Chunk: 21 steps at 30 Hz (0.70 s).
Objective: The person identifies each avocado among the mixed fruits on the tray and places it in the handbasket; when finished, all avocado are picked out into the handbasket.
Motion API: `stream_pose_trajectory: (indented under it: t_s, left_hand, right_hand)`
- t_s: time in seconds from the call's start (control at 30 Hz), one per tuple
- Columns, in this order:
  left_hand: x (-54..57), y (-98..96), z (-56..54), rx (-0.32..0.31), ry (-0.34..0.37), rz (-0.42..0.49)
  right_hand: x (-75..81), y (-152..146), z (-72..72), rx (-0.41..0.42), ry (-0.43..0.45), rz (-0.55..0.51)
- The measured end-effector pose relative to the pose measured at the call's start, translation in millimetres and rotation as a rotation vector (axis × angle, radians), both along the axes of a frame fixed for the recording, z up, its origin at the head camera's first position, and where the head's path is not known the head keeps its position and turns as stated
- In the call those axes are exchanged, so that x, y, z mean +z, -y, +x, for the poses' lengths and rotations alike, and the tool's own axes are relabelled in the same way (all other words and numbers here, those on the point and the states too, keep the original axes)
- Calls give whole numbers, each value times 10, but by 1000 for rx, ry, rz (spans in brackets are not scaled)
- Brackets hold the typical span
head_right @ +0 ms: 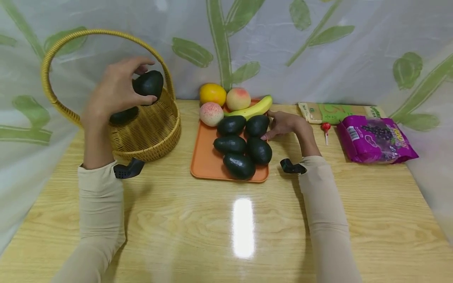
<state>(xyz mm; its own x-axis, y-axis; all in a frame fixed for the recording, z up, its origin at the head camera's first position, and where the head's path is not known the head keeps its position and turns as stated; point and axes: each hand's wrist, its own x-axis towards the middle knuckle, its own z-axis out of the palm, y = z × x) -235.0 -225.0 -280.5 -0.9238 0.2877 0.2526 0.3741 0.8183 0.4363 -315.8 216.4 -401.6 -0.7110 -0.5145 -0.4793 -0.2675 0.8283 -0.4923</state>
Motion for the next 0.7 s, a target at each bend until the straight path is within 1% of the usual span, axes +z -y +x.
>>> stream_pose_trajectory:
  t_s: [0.13, 0.23, 0.33, 0.4, 0.6, 0.7]
  left_hand:
    - [-34, 73, -7, 23, -3, -8]
    - [-71, 104, -26, 20, 6, -12]
    - [-112, 145, -68, 6, 20, -31]
    - [-145, 177, -108, -14, 31, -55]
    - [-281, 280, -234, -120, 60, -114]
    - [-338, 326, -264, -143, 87, -135]
  right_hand:
    - [-8, 29, -2, -1, 8, -2]
    - [-8, 33, 6, -9, 20, 2]
    - [-5, 34, 9, -12, 27, 5]
    - [-2, 36, 7, -9, 30, 3]
    - [3, 38, 5, -4, 27, -1]
    - [-9, 42, 11, -9, 26, -8]
